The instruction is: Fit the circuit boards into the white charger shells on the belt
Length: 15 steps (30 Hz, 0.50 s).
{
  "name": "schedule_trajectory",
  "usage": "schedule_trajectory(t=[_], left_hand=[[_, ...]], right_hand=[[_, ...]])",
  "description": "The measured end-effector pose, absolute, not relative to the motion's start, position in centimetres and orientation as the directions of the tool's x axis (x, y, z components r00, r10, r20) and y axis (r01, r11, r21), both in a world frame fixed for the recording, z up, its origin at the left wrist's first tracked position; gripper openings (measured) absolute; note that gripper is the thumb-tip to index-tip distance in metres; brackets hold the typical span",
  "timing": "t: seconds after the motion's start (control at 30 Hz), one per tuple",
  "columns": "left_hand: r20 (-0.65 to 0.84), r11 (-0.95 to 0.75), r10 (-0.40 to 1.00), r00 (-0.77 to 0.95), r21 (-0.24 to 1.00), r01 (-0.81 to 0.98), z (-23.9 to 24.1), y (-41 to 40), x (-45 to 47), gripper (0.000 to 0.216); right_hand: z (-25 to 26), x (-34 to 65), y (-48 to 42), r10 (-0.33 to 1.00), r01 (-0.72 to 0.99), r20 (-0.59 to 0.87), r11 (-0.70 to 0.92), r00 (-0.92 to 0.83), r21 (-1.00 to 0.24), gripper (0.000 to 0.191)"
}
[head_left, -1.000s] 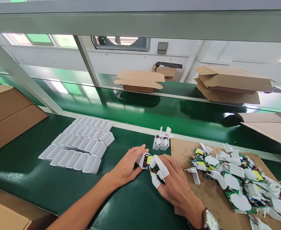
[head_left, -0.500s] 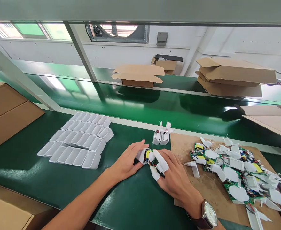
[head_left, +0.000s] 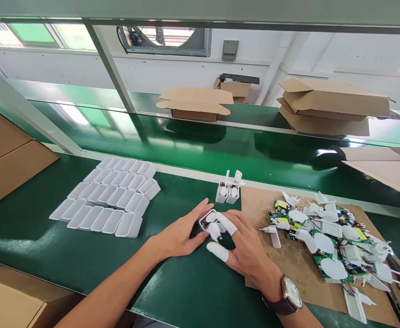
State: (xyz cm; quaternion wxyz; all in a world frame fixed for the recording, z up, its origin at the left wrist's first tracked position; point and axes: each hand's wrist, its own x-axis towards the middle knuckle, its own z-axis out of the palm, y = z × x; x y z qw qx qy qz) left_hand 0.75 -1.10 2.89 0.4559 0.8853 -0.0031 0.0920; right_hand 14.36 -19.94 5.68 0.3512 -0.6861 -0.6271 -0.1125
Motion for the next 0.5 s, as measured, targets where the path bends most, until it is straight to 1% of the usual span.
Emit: schedule_trajectory(t=[0.07, 0.1, 0.17, 0.27, 0.37, 0.43, 0.5], left_hand=[[0.186, -0.541, 0.125, 0.975, 0.836, -0.09, 2.7, -1.0, 0.8, 0.075], [0.203, -0.511, 0.152, 0.967, 0.854, -0.099, 2.6, -0.9, 0.8, 0.072], [0.228, -0.435, 0.185, 0.956, 0.891, -0.129, 2.4, -0.8, 1.0, 0.071], [0.232, -0.373, 0.213, 0.949, 0.917, -0.14, 2.4, -0.8, 1.1, 0.074], [0.24, -0.402, 0.239, 0.941, 0.906, -0.13, 2.5, -1.0, 1.1, 0.083], [0.3, -0.44, 0.246, 0.922, 0.882, -0.17, 2.6, -1.0, 0.9, 0.095], [0.392, -0.495, 0.25, 0.885, 0.838, -0.232, 2.7, -1.1, 0.8, 0.108]], right_hand=[[5.5, 14.4, -19.9, 0.762, 0.903, 0.606, 0.068, 0.228, -0.425, 0.032], [5.4, 14.4, -19.8, 0.763, 0.889, 0.599, 0.072, 0.242, -0.452, 0.031], [4.7, 14.4, -19.6, 0.792, 0.88, 0.561, 0.067, 0.24, -0.471, 0.033], [3.4, 14.3, -19.2, 0.838, 0.879, 0.508, 0.077, 0.199, -0.47, 0.042], [2.7, 14.4, -19.3, 0.836, 0.885, 0.508, 0.063, 0.205, -0.461, 0.051], [2.7, 14.4, -19.5, 0.822, 0.892, 0.521, 0.036, 0.23, -0.45, 0.053], [2.9, 14.4, -19.6, 0.809, 0.891, 0.532, 0.02, 0.252, -0.453, 0.052]])
